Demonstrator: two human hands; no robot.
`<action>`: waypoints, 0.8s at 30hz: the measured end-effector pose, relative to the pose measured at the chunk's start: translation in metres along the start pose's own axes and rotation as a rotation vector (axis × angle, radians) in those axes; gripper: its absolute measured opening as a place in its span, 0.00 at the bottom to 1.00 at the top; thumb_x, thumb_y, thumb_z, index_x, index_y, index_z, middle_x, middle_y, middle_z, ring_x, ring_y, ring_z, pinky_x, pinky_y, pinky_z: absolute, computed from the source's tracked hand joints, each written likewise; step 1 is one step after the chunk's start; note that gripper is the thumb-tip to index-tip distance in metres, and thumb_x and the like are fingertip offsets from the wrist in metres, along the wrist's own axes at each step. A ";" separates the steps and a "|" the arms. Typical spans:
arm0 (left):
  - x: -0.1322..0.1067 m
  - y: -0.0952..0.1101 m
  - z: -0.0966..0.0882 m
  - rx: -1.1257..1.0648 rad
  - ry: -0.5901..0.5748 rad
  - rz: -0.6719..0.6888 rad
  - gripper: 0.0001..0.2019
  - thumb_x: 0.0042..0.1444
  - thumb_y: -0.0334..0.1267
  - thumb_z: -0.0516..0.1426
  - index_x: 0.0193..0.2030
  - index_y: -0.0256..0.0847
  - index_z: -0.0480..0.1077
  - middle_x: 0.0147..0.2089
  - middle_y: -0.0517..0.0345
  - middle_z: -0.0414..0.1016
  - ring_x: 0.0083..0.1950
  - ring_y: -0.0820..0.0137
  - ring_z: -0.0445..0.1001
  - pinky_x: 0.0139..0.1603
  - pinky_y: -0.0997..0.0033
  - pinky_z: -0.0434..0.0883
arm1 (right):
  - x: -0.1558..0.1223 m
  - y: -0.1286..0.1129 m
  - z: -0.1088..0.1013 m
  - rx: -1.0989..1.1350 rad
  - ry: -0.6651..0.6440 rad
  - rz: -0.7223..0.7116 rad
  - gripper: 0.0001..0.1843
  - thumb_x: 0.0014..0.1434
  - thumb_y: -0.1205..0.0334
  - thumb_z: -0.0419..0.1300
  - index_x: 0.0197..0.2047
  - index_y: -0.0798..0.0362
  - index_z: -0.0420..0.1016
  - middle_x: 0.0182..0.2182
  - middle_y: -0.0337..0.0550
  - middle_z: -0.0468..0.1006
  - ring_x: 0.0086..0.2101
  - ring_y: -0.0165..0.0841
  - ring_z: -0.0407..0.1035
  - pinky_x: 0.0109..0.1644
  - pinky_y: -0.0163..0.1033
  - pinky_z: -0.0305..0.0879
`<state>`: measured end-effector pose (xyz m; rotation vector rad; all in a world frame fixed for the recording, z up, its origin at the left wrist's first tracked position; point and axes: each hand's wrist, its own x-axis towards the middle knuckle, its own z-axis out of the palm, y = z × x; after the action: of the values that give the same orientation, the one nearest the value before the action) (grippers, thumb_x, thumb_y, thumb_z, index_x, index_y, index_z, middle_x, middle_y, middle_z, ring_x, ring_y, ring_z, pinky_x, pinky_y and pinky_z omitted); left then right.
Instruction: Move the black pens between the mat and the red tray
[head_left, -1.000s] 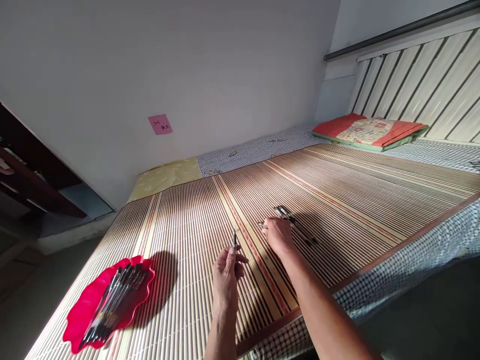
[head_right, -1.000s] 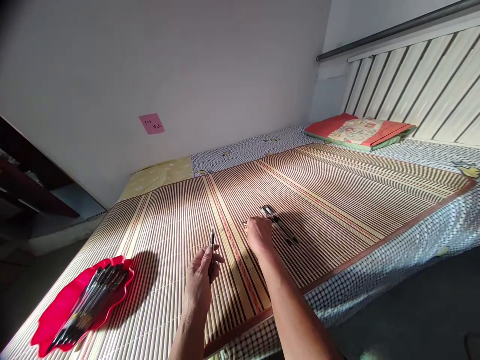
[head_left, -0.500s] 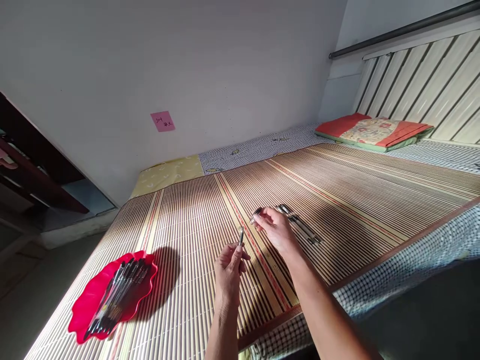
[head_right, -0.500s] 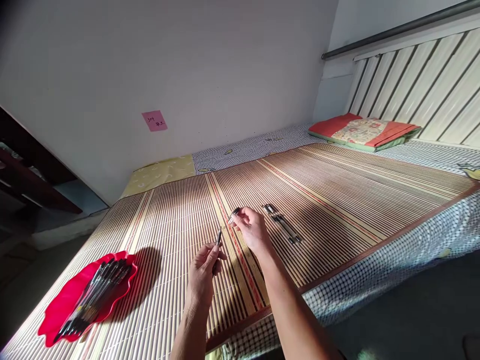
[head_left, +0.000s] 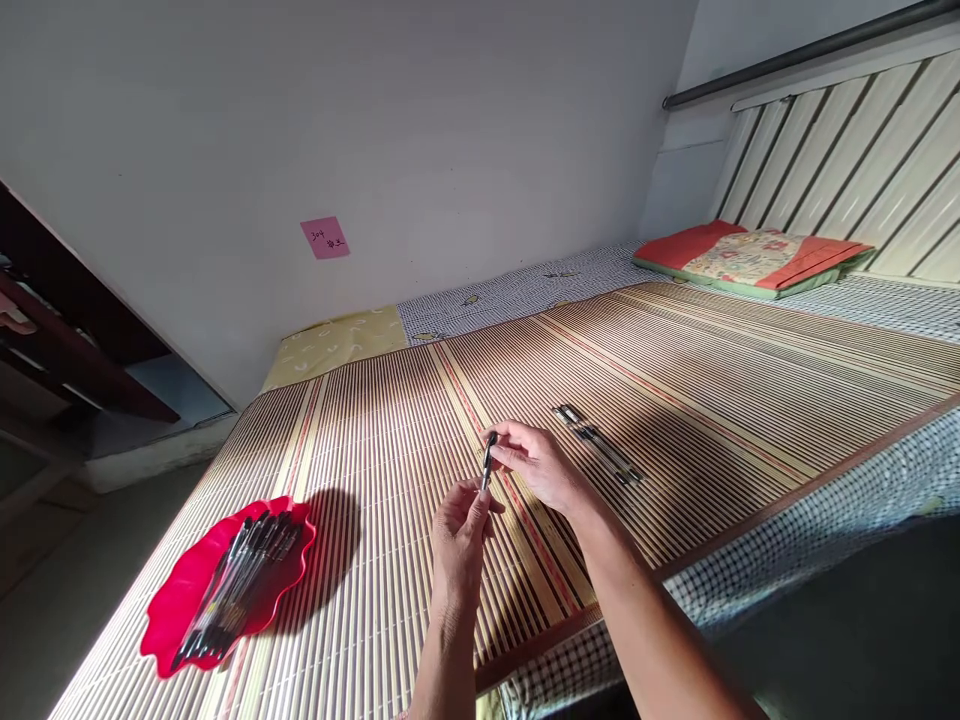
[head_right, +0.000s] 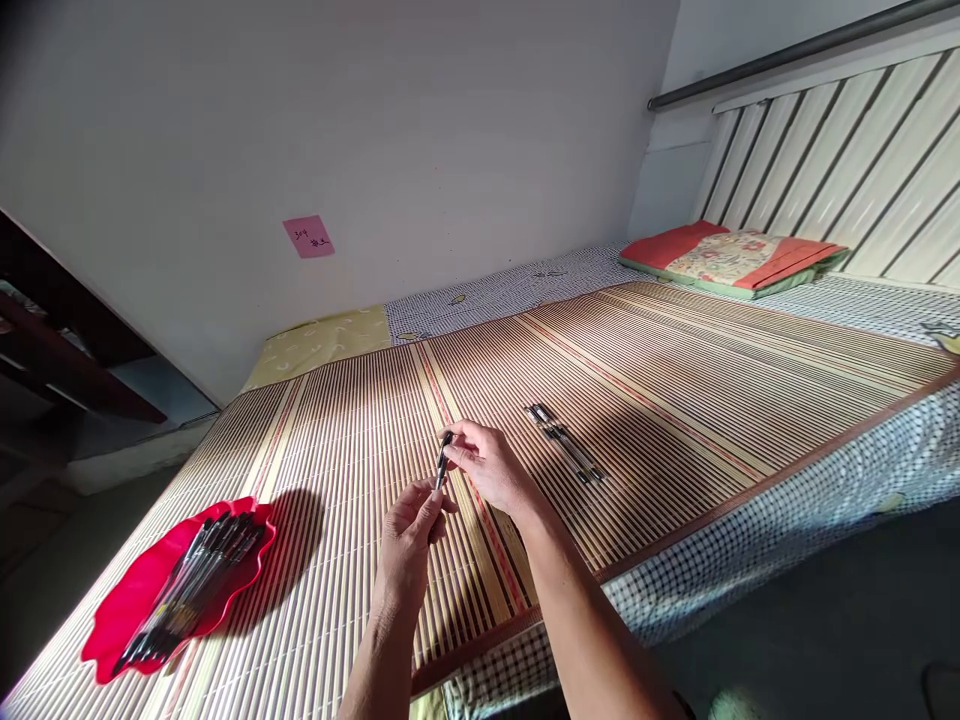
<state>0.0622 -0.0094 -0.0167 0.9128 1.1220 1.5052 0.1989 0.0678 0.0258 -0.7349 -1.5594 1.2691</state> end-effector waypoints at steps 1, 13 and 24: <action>-0.001 0.001 0.000 -0.009 -0.011 -0.001 0.20 0.52 0.52 0.70 0.42 0.38 0.75 0.29 0.58 0.78 0.24 0.77 0.61 0.27 0.77 0.62 | -0.001 0.000 0.001 -0.001 -0.021 0.009 0.11 0.62 0.57 0.62 0.44 0.53 0.78 0.34 0.40 0.79 0.34 0.32 0.77 0.43 0.40 0.77; -0.008 -0.008 0.007 -0.024 0.117 0.098 0.21 0.52 0.52 0.68 0.43 0.43 0.67 0.30 0.55 0.81 0.25 0.73 0.69 0.27 0.74 0.63 | -0.002 0.020 0.010 0.040 -0.049 0.088 0.16 0.57 0.48 0.67 0.40 0.52 0.75 0.30 0.38 0.78 0.30 0.32 0.77 0.39 0.39 0.77; -0.016 0.079 -0.136 0.674 0.689 0.263 0.07 0.49 0.40 0.66 0.32 0.40 0.75 0.31 0.52 0.79 0.35 0.61 0.77 0.39 0.64 0.71 | -0.005 0.033 -0.017 -0.297 0.057 0.088 0.26 0.58 0.38 0.64 0.45 0.54 0.78 0.32 0.50 0.85 0.29 0.39 0.80 0.33 0.41 0.73</action>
<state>-0.0838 -0.0573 0.0209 1.0326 2.1671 1.7433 0.2123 0.0788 -0.0076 -1.0284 -1.7040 1.0792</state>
